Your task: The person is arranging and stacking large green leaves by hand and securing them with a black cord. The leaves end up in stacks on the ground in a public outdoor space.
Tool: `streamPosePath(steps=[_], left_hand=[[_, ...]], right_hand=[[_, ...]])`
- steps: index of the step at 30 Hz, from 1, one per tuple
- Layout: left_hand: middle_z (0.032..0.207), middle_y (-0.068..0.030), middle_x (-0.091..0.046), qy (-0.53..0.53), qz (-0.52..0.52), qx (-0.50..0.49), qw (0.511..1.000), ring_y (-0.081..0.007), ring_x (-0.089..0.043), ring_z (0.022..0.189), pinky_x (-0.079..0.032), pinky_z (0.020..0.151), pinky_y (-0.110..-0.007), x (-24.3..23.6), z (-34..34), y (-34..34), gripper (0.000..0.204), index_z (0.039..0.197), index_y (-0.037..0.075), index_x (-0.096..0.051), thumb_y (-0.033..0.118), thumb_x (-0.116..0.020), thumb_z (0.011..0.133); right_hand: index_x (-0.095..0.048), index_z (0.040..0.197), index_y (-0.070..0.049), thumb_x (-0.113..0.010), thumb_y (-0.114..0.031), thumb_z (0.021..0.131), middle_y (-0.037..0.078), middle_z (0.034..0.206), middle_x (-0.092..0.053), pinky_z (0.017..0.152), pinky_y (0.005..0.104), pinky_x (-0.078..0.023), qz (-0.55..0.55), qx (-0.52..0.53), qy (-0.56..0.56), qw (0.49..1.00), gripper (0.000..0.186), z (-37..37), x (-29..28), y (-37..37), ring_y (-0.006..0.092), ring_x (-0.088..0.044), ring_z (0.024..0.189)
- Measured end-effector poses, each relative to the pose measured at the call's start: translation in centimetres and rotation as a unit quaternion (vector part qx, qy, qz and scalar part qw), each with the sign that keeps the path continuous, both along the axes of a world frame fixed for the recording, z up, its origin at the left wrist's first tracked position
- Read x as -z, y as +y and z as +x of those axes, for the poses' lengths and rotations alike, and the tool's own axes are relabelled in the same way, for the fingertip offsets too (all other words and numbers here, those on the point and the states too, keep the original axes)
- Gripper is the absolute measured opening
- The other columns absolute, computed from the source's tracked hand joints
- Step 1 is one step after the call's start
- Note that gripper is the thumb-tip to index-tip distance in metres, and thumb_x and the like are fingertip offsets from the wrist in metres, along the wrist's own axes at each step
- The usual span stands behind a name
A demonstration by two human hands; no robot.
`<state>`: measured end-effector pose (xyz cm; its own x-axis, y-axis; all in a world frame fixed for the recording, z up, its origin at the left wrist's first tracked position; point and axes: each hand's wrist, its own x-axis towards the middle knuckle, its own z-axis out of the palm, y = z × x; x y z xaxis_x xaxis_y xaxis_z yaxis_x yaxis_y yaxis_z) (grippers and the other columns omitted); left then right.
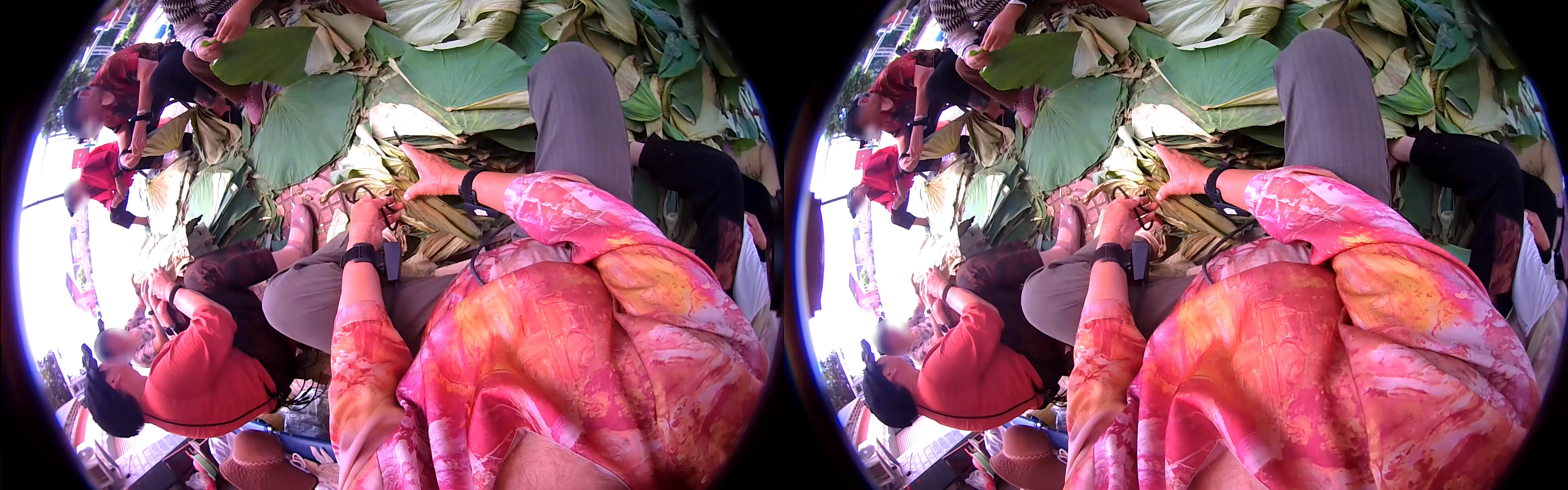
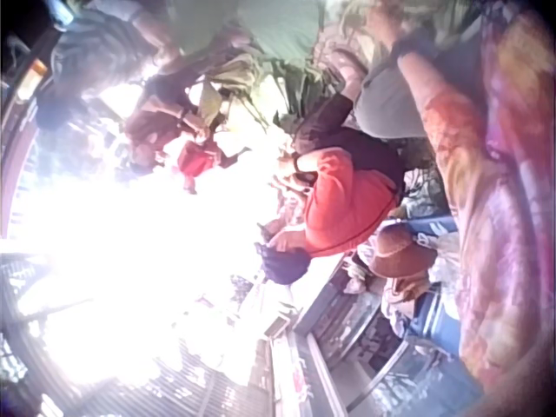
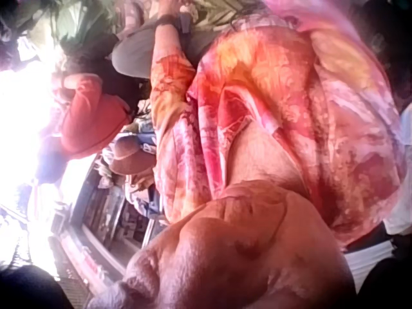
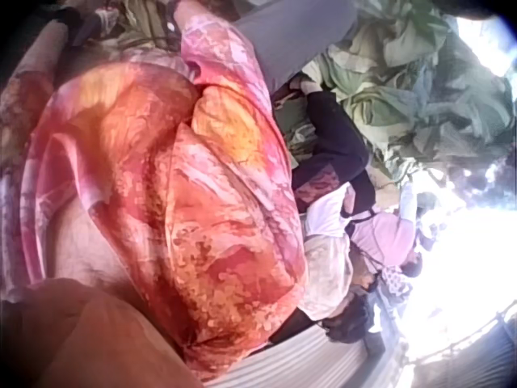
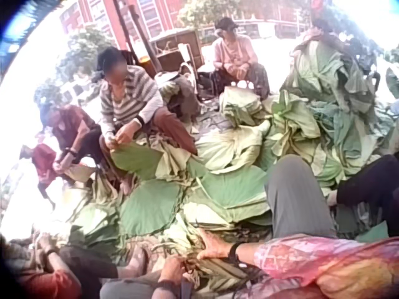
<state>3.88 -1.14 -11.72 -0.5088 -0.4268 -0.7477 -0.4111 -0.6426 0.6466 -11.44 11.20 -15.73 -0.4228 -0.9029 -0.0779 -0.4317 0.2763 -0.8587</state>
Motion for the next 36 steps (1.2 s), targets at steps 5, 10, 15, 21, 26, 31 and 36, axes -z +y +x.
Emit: streamPosePath(steps=[5, 10, 15, 21, 26, 31, 36], left_hand=[[0.075, -0.0113, -0.06, -0.066, -0.014, -0.008, 0.998, -0.0207, -0.057, 0.054, -0.042, 0.044, -0.032, 0.7, 0.9, -0.8, 0.005, 0.089, 0.004, -0.045, 0.001, -0.041, 0.087], [0.07, -0.008, -0.058, -0.176, 0.063, 0.039, 0.982, -0.0169, -0.05, 0.046, -0.033, 0.038, -0.03, 0.5, 1.1, -1.5, 0.007, 0.081, 0.01, -0.049, 0.013, -0.046, 0.086], [0.059, 0.0, -0.046, -0.103, 0.061, -0.021, 0.993, -0.0093, -0.031, 0.039, -0.02, 0.035, -0.025, -0.2, 0.4, -1.0, 0.008, 0.081, 0.008, -0.05, 0.012, -0.048, 0.087], [0.059, 0.0006, -0.043, -0.06, 0.014, 0.048, 0.997, -0.0059, -0.028, 0.04, -0.02, 0.035, -0.022, -0.2, 0.9, -1.6, 0.006, 0.08, 0.004, -0.05, 0.005, -0.048, 0.086], [0.058, -0.0016, -0.047, -0.153, 0.016, 0.014, 0.988, -0.0159, -0.042, 0.046, -0.033, 0.043, -0.033, 0.3, 1.4, -1.3, 0.01, 0.083, 0.009, -0.054, 0.018, -0.05, 0.086], [0.066, -0.0025, -0.061, -0.049, 0.052, -0.054, 0.996, -0.0148, -0.052, 0.049, -0.035, 0.041, -0.028, -2.5, -0.1, 0.5, 0.039, 0.091, 0.012, -0.062, 0.05, -0.06, 0.083], [0.068, -0.0016, -0.063, -0.066, 0.012, -0.007, 0.998, -0.0138, -0.053, 0.046, -0.035, 0.039, -0.026, -1.2, 1.1, 0.3, 0.033, 0.086, 0.011, -0.066, 0.04, -0.076, 0.073]], right_hand=[[-0.03, 0.129, 0.0, -0.076, -0.024, 0.06, 0.026, 0.122, -0.049, 0.095, 0.0406, -0.042, -0.036, -0.005, 0.013, 0.999, 0.087, 0.9, 0.0, -0.2, 0.0386, -0.049, 0.114], [-0.033, 0.127, -0.004, -0.07, -0.018, 0.063, 0.021, 0.111, -0.052, 0.084, 0.0429, -0.046, -0.034, -0.018, 0.065, 0.997, 0.075, 1.6, -1.5, 0.2, 0.0387, -0.053, 0.103], [-0.033, 0.127, -0.004, -0.07, -0.018, 0.063, 0.02, 0.111, -0.052, 0.085, 0.0429, -0.046, -0.029, -0.011, 0.052, 0.998, 0.076, 2.0, -2.4, 0.1, 0.0383, -0.053, 0.102], [-0.03, 0.135, -0.001, -0.079, -0.027, 0.058, 0.024, 0.125, -0.05, 0.099, 0.0377, -0.04, -0.035, -0.026, -0.082, 0.996, 0.096, -0.4, -1.9, -0.5, 0.0338, -0.051, 0.115], [-0.035, 0.132, 0.002, -0.081, -0.029, 0.054, 0.024, 0.124, -0.051, 0.1, 0.0345, -0.038, -0.022, -0.048, -0.088, 0.995, 0.096, 0.9, -0.8, -0.5, 0.0322, -0.05, 0.116], [-0.041, 0.13, -0.003, -0.081, -0.027, 0.06, 0.02, 0.119, -0.055, 0.095, 0.0343, -0.043, -0.011, -0.083, -0.154, 0.984, 0.084, 1.0, -1.2, -0.1, 0.0286, -0.053, 0.111], [-0.045, 0.129, -0.006, -0.08, -0.024, 0.065, 0.012, 0.117, -0.057, 0.096, 0.0319, -0.041, -0.031, -0.164, -0.191, 0.967, 0.075, 2.0, -0.6, -0.5, 0.0213, -0.053, 0.11]])
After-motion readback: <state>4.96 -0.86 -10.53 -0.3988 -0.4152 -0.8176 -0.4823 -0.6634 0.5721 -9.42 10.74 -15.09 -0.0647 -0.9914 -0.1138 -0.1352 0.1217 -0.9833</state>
